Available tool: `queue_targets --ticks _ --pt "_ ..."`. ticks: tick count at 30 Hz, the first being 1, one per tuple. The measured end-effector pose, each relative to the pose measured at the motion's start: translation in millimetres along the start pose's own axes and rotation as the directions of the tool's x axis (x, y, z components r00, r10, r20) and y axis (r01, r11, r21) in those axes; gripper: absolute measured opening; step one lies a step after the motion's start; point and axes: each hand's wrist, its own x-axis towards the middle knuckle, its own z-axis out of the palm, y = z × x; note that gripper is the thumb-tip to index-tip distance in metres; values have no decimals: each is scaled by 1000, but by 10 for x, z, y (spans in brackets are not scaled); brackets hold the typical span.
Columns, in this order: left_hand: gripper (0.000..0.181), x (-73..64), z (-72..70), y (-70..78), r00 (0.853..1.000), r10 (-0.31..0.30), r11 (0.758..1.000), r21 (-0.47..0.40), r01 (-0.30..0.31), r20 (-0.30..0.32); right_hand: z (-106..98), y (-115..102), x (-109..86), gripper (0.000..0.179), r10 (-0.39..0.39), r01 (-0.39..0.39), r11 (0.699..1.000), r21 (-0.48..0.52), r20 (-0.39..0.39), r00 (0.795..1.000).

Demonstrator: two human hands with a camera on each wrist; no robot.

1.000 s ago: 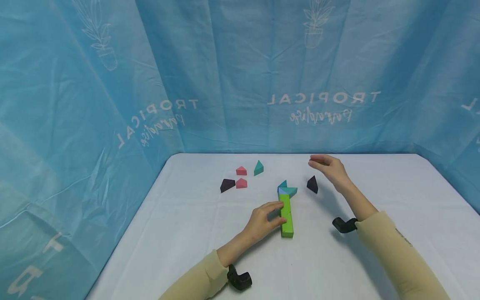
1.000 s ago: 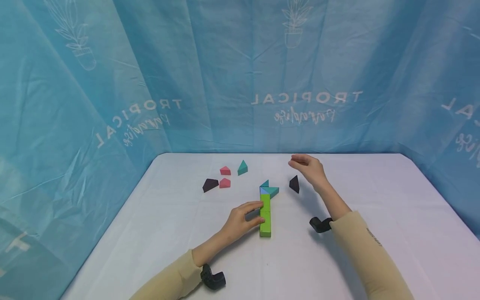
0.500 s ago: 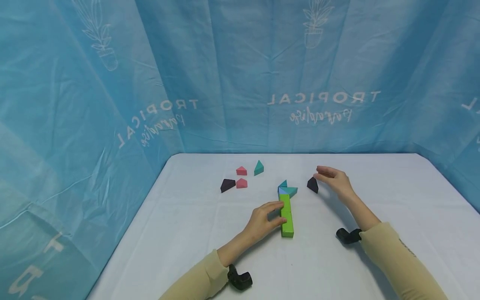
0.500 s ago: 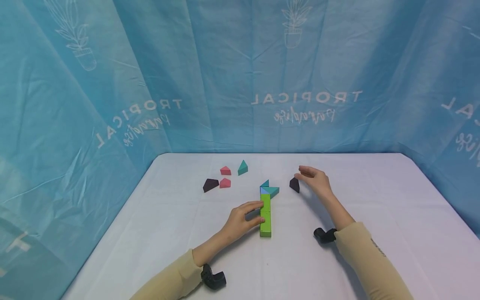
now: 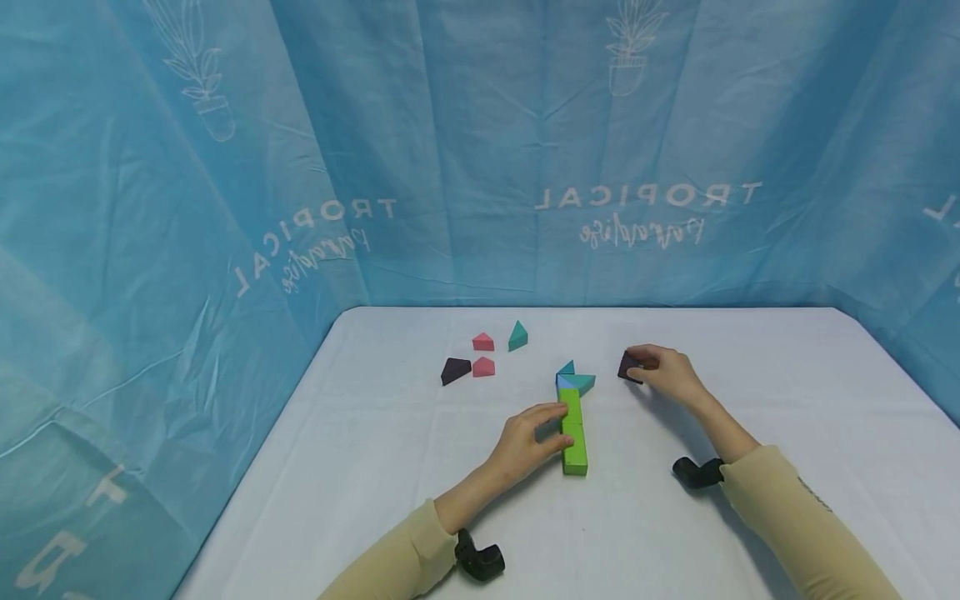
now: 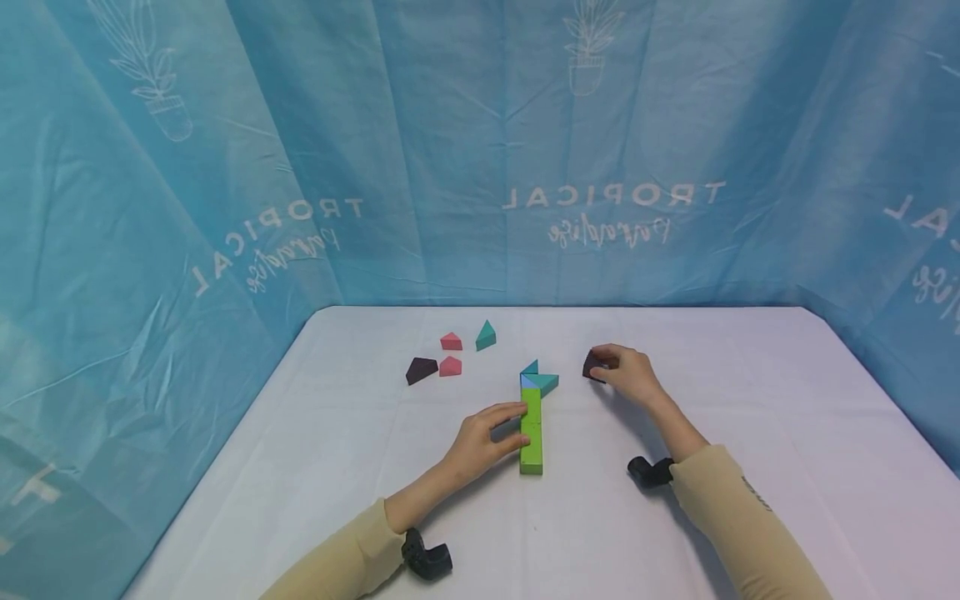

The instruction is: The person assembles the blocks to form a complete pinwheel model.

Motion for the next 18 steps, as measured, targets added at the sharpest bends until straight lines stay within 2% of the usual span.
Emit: queue_targets --ticks 6,13,18 --pt "47 -4 3 -7 1000 5 1000 -2 -5 -6 8 35 15 44 7 -7 1000 8 -17 1000" --pt "47 -4 2 -1 1000 19 1000 6 -19 -10 2 13 27 36 -59 58 998 -33 -48 997" --pt "47 -2 3 2 1000 17 1000 8 -17 -6 11 4 44 40 -77 74 995 -70 -46 996"
